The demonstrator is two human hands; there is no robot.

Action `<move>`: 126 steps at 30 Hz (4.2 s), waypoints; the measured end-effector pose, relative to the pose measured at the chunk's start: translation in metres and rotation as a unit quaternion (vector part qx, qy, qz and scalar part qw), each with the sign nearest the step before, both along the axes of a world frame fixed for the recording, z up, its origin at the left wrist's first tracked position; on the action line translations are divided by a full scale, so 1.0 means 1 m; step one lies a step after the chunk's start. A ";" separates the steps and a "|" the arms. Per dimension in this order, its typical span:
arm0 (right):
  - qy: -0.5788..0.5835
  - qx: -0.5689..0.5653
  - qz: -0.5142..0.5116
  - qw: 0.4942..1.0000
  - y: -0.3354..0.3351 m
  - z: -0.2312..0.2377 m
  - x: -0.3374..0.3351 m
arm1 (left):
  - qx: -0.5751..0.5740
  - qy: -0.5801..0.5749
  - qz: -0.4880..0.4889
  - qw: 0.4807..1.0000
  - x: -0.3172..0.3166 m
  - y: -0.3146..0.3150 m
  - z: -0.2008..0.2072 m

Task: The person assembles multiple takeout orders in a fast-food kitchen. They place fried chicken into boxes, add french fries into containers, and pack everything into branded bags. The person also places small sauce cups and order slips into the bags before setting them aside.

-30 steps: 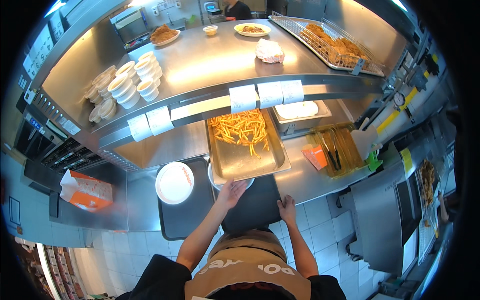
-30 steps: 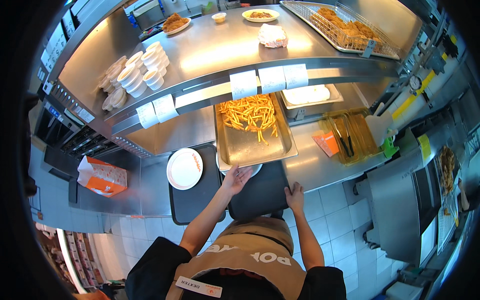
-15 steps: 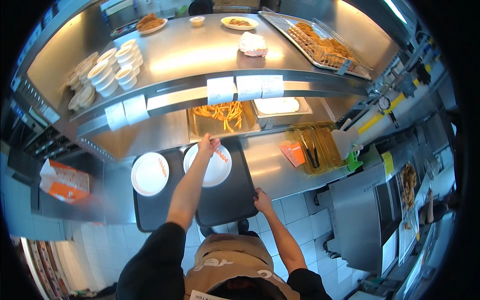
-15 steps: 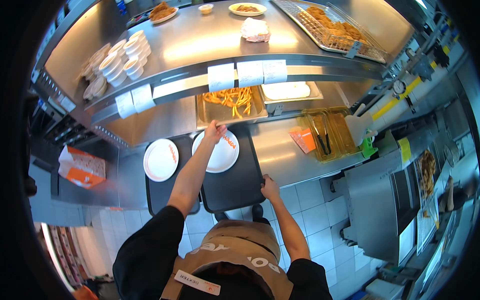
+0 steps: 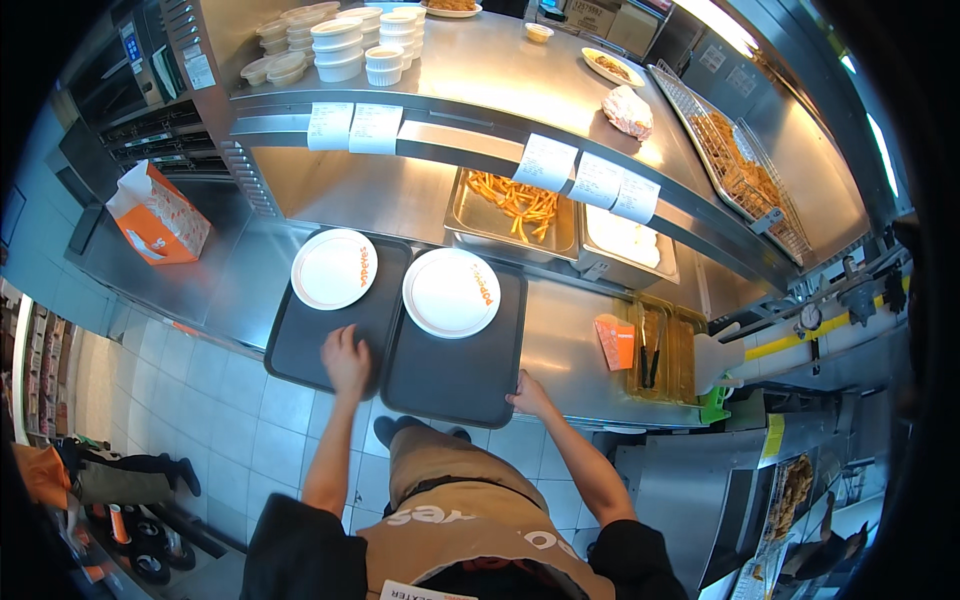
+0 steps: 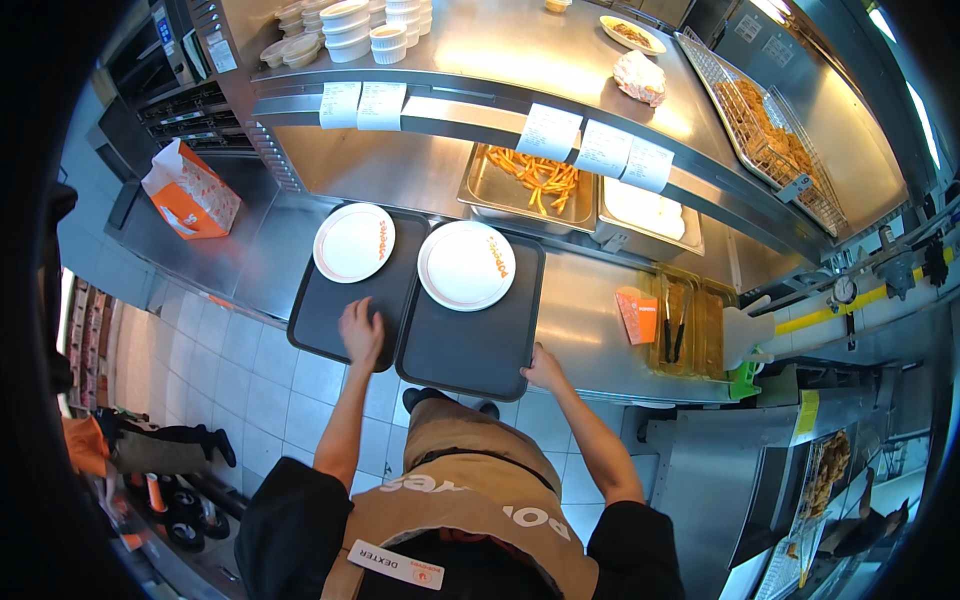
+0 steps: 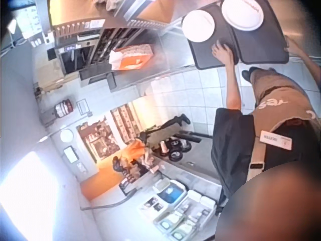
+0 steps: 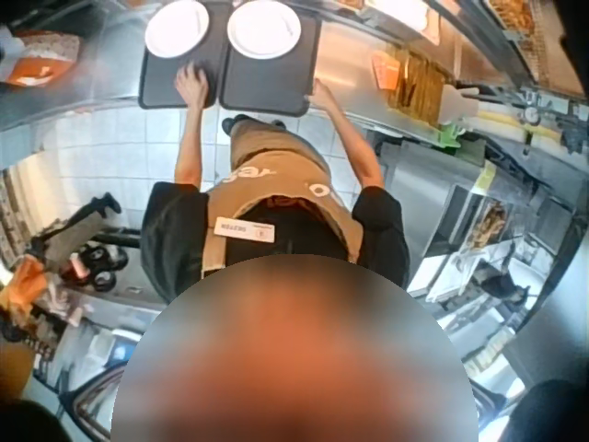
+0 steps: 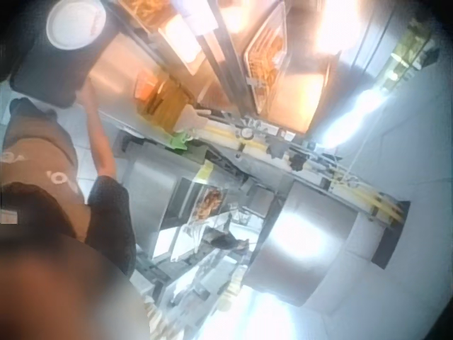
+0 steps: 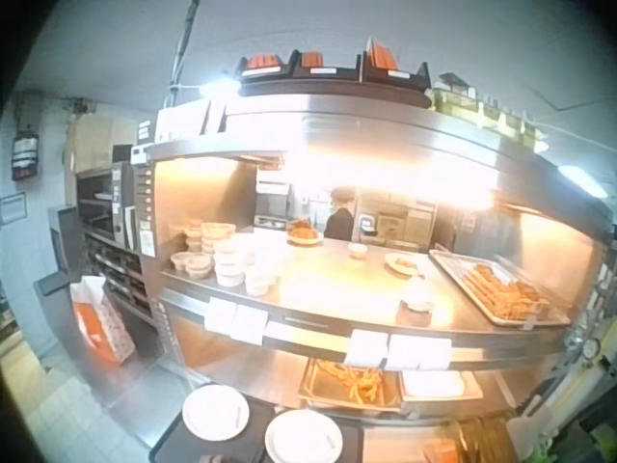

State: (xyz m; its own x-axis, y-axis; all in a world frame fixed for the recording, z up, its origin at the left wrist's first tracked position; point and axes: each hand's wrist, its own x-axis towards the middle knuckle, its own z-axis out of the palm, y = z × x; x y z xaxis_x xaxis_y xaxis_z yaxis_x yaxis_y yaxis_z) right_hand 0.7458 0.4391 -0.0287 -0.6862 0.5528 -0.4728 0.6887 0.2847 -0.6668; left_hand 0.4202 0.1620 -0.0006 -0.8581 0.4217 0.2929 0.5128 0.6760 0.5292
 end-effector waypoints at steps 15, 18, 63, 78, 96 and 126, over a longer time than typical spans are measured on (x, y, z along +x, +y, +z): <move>0.042 -0.013 0.008 0.999 -0.080 -0.017 -0.105 | -0.282 -0.202 0.071 0.935 -0.116 -0.096 -0.010; -0.003 0.037 0.038 0.999 -0.090 -0.006 -0.122 | -0.278 -0.213 0.076 0.934 -0.135 -0.106 -0.009; 0.218 0.133 0.458 0.852 -0.547 0.026 -0.850 | 0.561 -0.545 0.266 0.564 -0.413 -0.668 -0.286; 0.329 -0.136 0.062 0.933 -0.418 0.128 -0.203 | 0.262 -0.654 0.080 0.705 -0.117 -0.530 0.031; 0.312 -0.062 -0.612 0.724 -0.035 0.012 0.180 | 0.294 -0.894 -0.019 0.339 0.279 0.033 -0.017; 0.271 -0.223 -0.769 0.534 0.219 -0.212 0.393 | -0.334 -0.089 -0.342 0.873 0.497 0.557 0.048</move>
